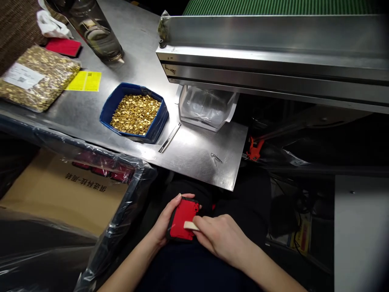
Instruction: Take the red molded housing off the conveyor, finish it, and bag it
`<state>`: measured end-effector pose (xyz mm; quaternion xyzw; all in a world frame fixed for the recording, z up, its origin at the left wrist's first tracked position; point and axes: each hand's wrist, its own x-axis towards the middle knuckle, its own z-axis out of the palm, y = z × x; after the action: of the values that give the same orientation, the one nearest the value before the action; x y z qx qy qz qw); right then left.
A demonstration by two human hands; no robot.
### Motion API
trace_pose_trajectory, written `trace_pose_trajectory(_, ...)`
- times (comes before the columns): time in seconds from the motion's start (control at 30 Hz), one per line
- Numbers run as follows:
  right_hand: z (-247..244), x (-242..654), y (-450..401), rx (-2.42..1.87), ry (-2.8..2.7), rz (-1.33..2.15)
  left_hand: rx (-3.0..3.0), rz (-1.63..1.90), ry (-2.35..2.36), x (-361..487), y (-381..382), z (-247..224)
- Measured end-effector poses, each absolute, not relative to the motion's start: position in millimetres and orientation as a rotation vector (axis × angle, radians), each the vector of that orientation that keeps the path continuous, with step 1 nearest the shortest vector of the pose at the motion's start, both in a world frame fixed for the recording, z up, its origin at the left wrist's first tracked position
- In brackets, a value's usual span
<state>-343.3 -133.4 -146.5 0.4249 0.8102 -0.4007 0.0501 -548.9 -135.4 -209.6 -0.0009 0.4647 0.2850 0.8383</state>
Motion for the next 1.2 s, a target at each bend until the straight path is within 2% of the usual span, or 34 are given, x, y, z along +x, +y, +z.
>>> trace_pose_trajectory(0.1, -154.5, -345.9, -135.0, 1.359, 2.455, -1.151, 0.037, 0.606, 1.0, -550.1, -138.7, -213.1)
trace_pose_trajectory(0.3, -154.1, -343.3, -137.2, 1.275, 2.46, -1.218, 0.13, 0.604, 1.019, -551.0, -138.5, -214.6)
trace_pose_trajectory(0.47, -154.7, -342.5, -134.6, 1.409, 2.404, -1.244, 0.128, 0.596, 1.039, -549.6, -136.7, -214.1)
trace_pose_trajectory(1.2, -154.4, -351.0, -133.0, 1.492, 2.367, -1.26, 0.059, 0.624, 1.092, -544.1, -143.1, -219.7)
